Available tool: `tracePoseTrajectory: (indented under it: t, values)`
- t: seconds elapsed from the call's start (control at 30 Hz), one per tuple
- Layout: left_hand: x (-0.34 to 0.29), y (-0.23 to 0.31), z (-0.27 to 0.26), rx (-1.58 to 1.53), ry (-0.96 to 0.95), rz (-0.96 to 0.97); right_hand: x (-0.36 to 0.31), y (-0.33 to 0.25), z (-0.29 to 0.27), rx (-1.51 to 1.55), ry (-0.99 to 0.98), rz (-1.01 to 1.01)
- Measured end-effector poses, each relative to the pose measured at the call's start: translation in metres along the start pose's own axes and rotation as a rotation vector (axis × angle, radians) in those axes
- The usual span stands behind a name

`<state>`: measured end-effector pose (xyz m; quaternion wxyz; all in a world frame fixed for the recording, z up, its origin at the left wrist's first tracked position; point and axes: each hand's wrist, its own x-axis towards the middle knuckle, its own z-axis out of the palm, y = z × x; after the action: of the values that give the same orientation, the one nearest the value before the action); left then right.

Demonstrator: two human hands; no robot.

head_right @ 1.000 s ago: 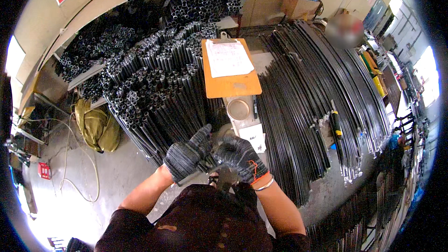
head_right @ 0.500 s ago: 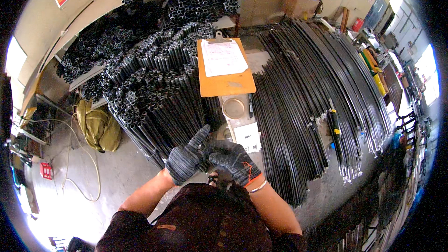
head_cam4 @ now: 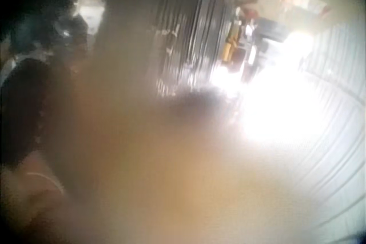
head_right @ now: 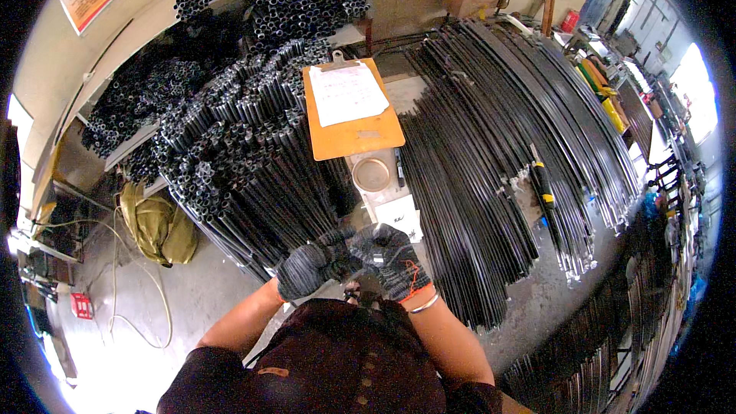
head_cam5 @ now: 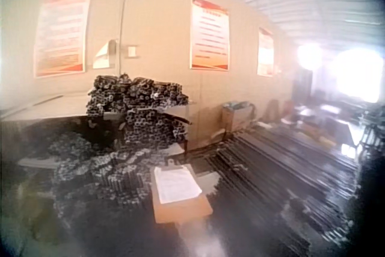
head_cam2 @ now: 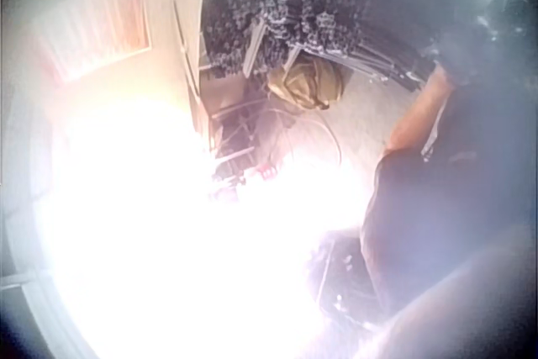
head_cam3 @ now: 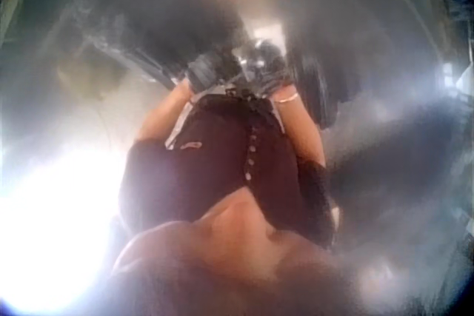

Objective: The person uses a cutter to separate bundled metal rods, counts them, and then writes information on a label before taping it to a bundle of rods.

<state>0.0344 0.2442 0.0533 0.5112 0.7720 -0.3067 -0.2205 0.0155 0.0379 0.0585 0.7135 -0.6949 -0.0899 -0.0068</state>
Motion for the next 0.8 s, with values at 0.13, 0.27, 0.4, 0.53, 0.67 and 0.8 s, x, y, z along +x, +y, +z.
tracePoseTrajectory:
  t: [0.13,0.27,0.4,0.53,0.67,0.8]
  values:
    - [-0.007,-0.029,0.010,-0.522,-0.009,0.041,0.000,-0.026,0.006,0.312,0.103,0.353]
    - [-0.006,-0.047,0.010,-0.103,-0.052,0.027,0.008,-0.028,0.013,0.459,0.239,0.563]
    - [-0.010,-0.032,0.009,-0.411,0.021,-0.044,0.012,-0.040,0.014,0.540,0.172,0.602]
    - [-0.011,-0.001,-0.007,-0.511,0.121,-0.023,0.013,-0.035,-0.008,1.062,0.217,0.518]
    - [-0.030,-0.010,-0.032,-0.428,0.097,-0.108,0.012,-0.038,-0.102,0.930,0.300,0.157]
    - [-0.051,-0.073,-0.046,-0.294,-0.085,-0.114,-0.020,-0.062,-0.194,0.867,0.565,0.100]
